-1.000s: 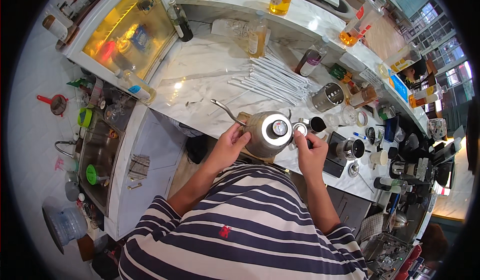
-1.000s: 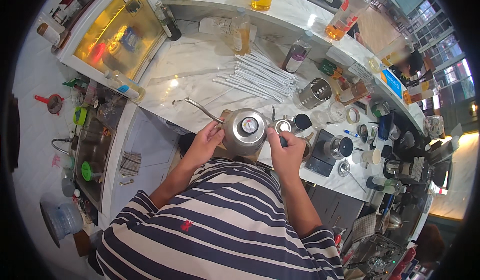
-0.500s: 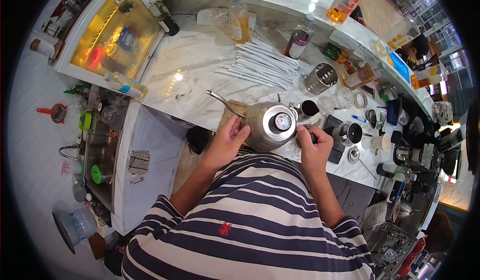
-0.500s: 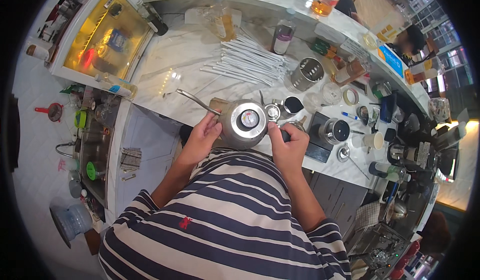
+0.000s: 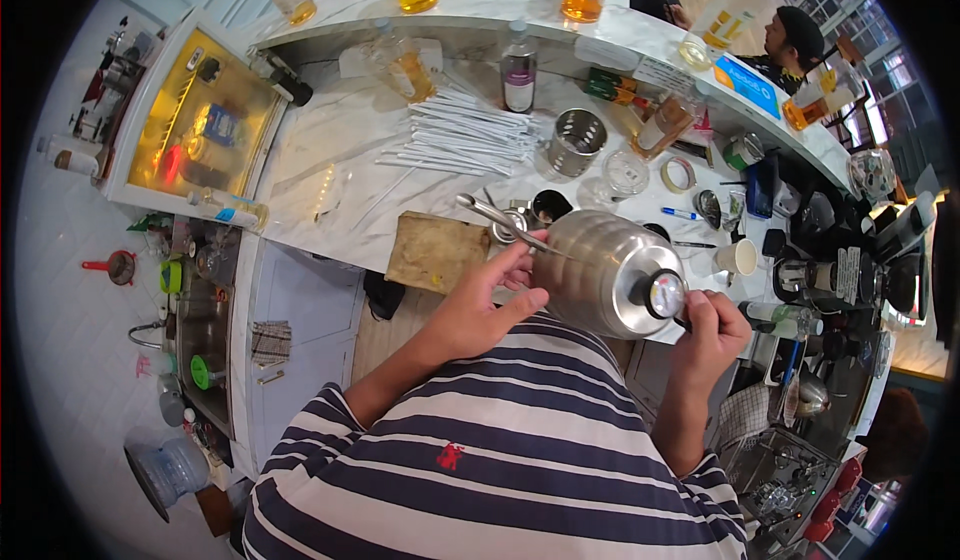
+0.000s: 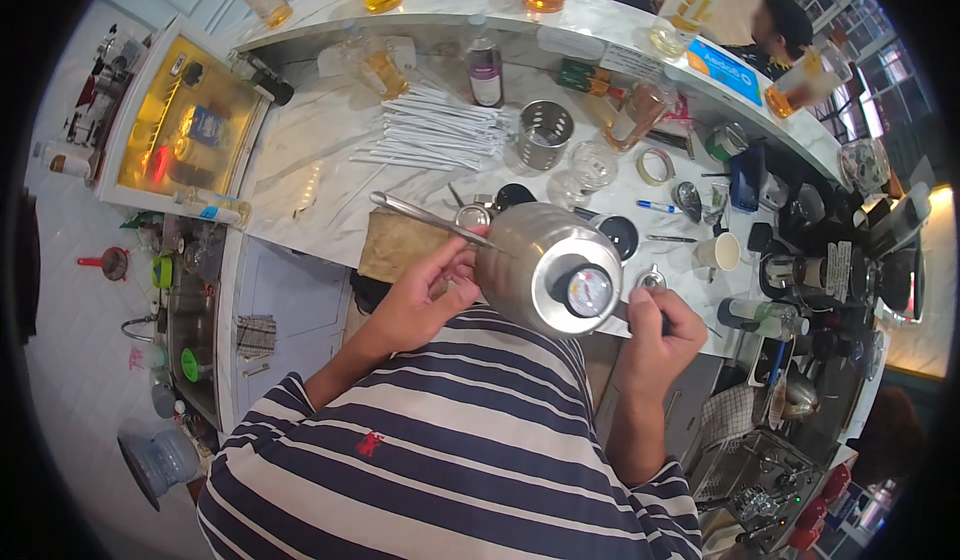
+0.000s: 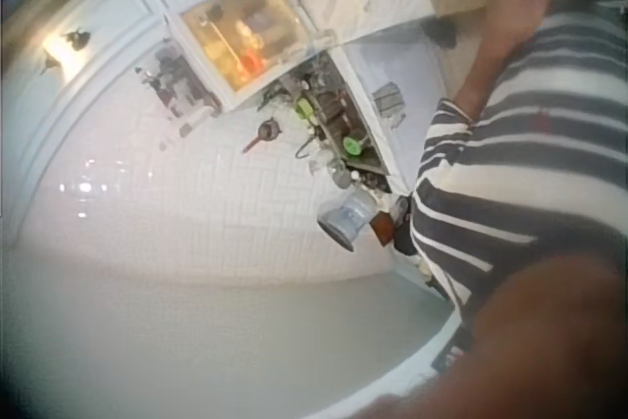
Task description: The person sets down a cup, pours water from a kettle into a coffee dripper on a scale, and stirs the mixture with a bar spoon.
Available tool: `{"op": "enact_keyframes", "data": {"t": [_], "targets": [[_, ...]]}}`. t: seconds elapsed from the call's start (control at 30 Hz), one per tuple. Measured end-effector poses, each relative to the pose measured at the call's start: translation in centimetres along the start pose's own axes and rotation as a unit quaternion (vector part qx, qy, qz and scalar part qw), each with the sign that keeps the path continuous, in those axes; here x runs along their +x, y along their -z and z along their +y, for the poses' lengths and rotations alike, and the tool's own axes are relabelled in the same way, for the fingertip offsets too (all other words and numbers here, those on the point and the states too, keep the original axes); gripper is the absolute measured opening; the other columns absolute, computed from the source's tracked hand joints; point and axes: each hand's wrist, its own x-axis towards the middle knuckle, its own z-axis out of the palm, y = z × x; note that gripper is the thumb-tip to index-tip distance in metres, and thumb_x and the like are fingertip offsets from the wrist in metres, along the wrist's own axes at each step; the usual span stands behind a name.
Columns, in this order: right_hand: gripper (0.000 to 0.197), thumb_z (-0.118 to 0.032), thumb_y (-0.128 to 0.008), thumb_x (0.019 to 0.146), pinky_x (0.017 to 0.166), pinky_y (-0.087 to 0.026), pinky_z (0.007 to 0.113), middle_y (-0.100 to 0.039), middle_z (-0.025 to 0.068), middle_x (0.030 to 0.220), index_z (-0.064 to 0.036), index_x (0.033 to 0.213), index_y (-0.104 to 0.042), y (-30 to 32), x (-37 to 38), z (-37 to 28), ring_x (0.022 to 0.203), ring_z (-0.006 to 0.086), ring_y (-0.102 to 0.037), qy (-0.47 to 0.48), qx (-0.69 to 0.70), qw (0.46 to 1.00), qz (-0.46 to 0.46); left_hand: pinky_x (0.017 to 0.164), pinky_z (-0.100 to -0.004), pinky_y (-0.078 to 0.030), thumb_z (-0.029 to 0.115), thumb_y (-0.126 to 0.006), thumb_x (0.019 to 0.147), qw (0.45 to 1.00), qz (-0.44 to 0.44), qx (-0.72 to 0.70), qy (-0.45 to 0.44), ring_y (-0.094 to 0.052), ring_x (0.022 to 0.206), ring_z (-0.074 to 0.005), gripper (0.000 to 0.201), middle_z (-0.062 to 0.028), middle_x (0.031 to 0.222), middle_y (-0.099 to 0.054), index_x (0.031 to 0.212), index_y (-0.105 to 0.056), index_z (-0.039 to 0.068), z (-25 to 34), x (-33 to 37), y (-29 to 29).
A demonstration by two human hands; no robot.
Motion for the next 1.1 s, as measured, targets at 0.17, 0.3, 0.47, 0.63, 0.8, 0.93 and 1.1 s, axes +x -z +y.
{"op": "enact_keyframes", "data": {"t": [0.17, 0.3, 0.47, 0.63, 0.8, 0.93, 1.1], "targets": [[0.021, 0.002, -0.066, 0.087, 0.055, -0.031, 0.024, -0.058, 0.0005, 0.068, 0.0029, 0.067, -0.059, 7.4, 1.7, 0.5, 0.059, 0.0058, -0.043, 0.017, 0.018, 0.998, 0.062, 0.096, -0.0336, -0.05, 0.022, -0.072, 0.1, 0.997, -0.063, 0.049, 0.013, -0.066, 0.104, -0.0178, 0.067, -0.0123, 0.126, -0.071, 0.159, -0.044, 0.008, 0.8, 2.7, -4.3], [0.024, 0.002, -0.065, 0.086, 0.054, -0.027, 0.025, -0.056, -0.0006, 0.066, 0.0015, 0.064, -0.056, 12.5, 2.7, 0.8, 0.058, 0.005, -0.04, 0.01, 0.014, 0.995, 0.1, 0.098, -0.0334, -0.049, 0.02, -0.072, 0.099, 0.993, -0.068, 0.091, 0.014, -0.067, 0.107, -0.0181, 0.063, -0.0126, 0.13, -0.071, 0.156, -0.048, 0.006, -0.6, 4.4, -7.2], [0.031, 0.0, -0.065, 0.087, 0.057, -0.026, 0.026, -0.05, -0.0033, 0.064, -0.0005, 0.061, -0.049, 17.1, 3.6, 2.9, 0.061, 0.0046, -0.038, 0.02, -0.038, 0.981, 0.191, 0.093, -0.0309, -0.049, 0.016, -0.071, 0.098, 0.992, -0.039, 0.11, 0.045, -0.067, 0.104, -0.0145, 0.058, -0.0095, 0.125, -0.072, 0.152, -0.052, 0.005, -2.9, 6.0, -9.7], [0.033, 0.0, -0.067, 0.09, 0.058, -0.025, 0.026, -0.046, -0.0056, 0.064, -0.0003, 0.062, -0.05, 20.4, 4.1, 4.3, 0.062, 0.0047, -0.035, 0.027, -0.064, 0.979, 0.192, 0.084, -0.0263, -0.05, 0.016, -0.07, 0.101, 0.994, 0.016, 0.089, 0.067, -0.063, 0.096, -0.01, 0.052, -0.0056, 0.112, -0.07, 0.149, -0.054, 0.006, -6.3, 7.1, -11.7], [0.035, -0.001, -0.069, 0.091, 0.057, -0.024, 0.026, -0.044, -0.0067, 0.063, -0.0021, 0.062, -0.049, 22.5, 4.4, 6.1, 0.062, 0.004, -0.034, 0.018, -0.138, 0.974, 0.18, 0.081, -0.0255, -0.05, 0.015, -0.071, 0.1, 0.993, 0.048, 0.089, 0.067, -0.062, 0.092, -0.0093, 0.052, -0.006, 0.11, -0.07, 0.148, -0.054, 0.004, -8.5, 7.8, -13.2], [0.034, -0.004, -0.071, 0.091, 0.055, -0.024, 0.027, -0.046, -0.0065, 0.063, -0.0014, 0.063, -0.053, 23.1, 4.2, 7.7, 0.061, 0.0039, -0.036, 0.006, -0.163, 0.972, 0.171, 0.078, -0.0248, -0.05, 0.016, -0.072, 0.1, 0.991, 0.055, 0.093, 0.074, -0.062, 0.088, -0.0086, 0.053, -0.0052, 0.106, -0.071, 0.148, -0.053, 0.003, -8.5, 8.3, -13.7], [0.032, -0.008, -0.072, 0.087, 0.055, -0.024, 0.029, -0.043, -0.0076, 0.06, 0.0004, 0.062, -0.053, 23.6, 3.8, 10.1, 0.06, 0.0044, -0.036, -0.023, -0.204, 0.963, 0.172, 0.075, -0.0248, -0.049, 0.019, -0.073, 0.1, 0.988, 0.068, 0.131, 0.038, -0.061, 0.083, -0.0081, 0.052, -0.0042, 0.1, -0.071, 0.146, -0.056, 0.003, -8.9, 9.2, -13.2]]}}
